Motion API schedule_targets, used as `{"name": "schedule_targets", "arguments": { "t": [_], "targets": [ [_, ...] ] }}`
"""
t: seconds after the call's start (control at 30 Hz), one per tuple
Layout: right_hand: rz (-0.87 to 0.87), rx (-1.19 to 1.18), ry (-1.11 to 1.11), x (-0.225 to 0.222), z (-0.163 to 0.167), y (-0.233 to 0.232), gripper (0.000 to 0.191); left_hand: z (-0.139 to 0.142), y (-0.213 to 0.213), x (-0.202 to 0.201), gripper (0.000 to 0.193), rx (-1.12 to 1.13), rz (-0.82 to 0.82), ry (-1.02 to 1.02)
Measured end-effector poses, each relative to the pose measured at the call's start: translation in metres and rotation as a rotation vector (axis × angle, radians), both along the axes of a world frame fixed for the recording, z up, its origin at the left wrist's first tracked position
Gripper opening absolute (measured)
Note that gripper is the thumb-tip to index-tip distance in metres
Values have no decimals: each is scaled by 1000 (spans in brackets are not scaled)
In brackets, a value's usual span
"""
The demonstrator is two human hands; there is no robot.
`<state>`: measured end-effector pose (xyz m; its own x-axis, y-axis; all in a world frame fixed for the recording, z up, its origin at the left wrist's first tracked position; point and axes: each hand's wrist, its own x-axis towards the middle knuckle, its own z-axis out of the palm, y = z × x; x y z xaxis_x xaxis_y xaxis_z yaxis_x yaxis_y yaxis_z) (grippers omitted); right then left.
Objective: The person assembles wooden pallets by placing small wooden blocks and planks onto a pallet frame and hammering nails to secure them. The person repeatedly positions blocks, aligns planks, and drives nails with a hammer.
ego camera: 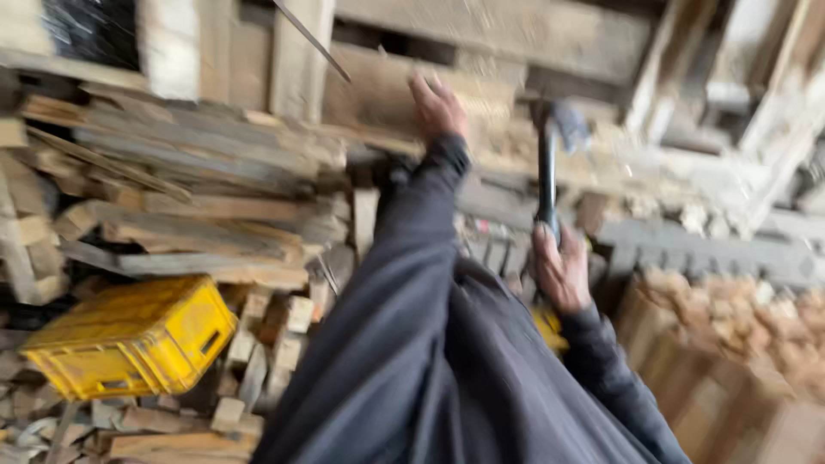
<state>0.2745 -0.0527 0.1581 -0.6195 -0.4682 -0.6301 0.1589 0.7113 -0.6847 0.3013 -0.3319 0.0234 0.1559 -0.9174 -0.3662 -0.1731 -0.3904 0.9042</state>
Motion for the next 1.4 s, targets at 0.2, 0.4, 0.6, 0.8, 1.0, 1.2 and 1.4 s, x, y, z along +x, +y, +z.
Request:
{"name": "schedule_targets", "arguments": {
  "t": [0.2, 0.4, 0.6, 0.8, 1.0, 1.2, 1.4],
  "targets": [
    [55, -396, 146, 0, -14, 10, 31, -7, 0, 30, 26, 113, 72, 688],
    [-69, -120, -125, 0, -57, 25, 33, 14, 16, 99, 7, 599, -75, 1248],
    [-33, -195, 18, 18, -32, 45, 39, 30, 25, 101, 23, 635, -261, 1360],
    [-63, -162, -48, 23, -61, 39, 41, 22, 16, 115, 24, 453, -255, 1291],
    [-16, -76, -57, 14, -62, 47, 43, 31, 7, 127, 24, 281, -405, 987],
    [-27, -176, -108, 34, -43, 39, 43, 17, 15, 108, 17, 38, -559, 861],
    [4, 2, -185, 20, -35, 29, 44, -12, 35, 74, 22, -268, -567, 68]
  ]
}}
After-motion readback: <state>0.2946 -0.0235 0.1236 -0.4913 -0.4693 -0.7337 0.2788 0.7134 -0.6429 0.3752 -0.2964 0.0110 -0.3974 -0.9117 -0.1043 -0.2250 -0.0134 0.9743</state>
